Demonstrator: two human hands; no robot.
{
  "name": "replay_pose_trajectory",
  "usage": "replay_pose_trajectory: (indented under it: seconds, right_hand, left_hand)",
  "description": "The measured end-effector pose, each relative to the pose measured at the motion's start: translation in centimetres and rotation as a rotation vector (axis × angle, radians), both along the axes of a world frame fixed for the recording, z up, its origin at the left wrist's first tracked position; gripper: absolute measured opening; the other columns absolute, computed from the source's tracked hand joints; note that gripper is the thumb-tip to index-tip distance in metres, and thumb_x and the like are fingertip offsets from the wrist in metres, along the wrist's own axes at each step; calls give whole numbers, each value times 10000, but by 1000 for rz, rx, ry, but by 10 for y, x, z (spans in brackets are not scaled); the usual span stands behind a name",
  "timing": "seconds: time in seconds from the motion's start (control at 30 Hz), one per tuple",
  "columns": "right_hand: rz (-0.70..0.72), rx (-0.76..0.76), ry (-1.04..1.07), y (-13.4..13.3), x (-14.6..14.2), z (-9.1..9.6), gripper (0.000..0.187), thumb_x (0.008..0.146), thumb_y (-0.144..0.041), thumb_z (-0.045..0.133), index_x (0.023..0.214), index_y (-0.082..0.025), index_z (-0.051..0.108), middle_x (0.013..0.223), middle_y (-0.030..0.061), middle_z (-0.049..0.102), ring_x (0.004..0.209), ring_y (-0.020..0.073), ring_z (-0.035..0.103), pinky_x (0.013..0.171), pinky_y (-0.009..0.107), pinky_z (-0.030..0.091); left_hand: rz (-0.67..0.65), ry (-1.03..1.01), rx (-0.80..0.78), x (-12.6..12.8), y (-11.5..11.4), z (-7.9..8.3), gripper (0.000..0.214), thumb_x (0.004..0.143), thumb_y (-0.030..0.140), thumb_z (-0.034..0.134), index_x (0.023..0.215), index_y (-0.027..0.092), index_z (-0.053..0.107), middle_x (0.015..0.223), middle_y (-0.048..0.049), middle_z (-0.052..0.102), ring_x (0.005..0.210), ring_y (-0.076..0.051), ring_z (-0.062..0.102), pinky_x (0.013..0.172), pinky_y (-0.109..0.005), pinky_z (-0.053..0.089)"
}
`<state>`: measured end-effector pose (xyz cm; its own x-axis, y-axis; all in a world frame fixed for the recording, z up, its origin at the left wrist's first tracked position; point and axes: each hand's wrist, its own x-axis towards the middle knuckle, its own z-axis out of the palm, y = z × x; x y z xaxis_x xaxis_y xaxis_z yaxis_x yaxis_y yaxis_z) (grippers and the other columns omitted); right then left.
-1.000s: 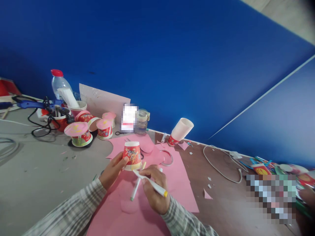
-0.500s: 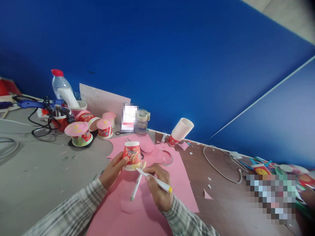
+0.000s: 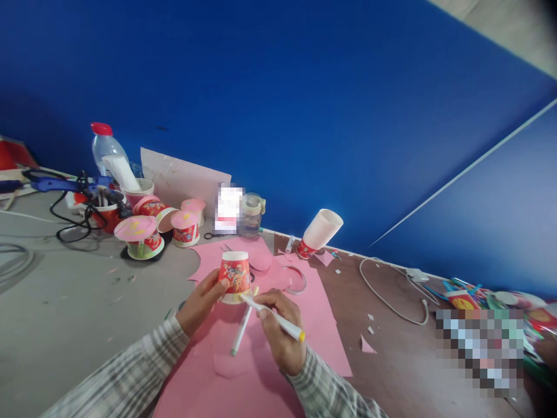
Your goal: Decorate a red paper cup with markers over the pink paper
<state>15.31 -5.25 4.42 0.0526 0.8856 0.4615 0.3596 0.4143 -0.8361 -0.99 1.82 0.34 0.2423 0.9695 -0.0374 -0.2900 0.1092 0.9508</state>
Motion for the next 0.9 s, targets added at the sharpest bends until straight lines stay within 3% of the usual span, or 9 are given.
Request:
replay_pose_trajectory:
  seconds: [0.2,0.9]
  right_hand:
    - [-19,20,-20,0,-3,0,161,736,-189,556,838,-214,679,693,18,662,623,214,605,573,292,486]
    - [-58,45,-43,-1,-3,0,164,741,-193,549,847,-212,672,705,20,663,641,222,613,581,303,492]
  left_hand:
    - [21,39,112,1,-3,9,275,658,334,567,859,159,636,788,-98,701,809,-347,574,722,-479,439]
    - [22,36,97,2,-4,14,282,640,334,574,849,154,637,813,-110,720,827,-357,585,727,-476,446]
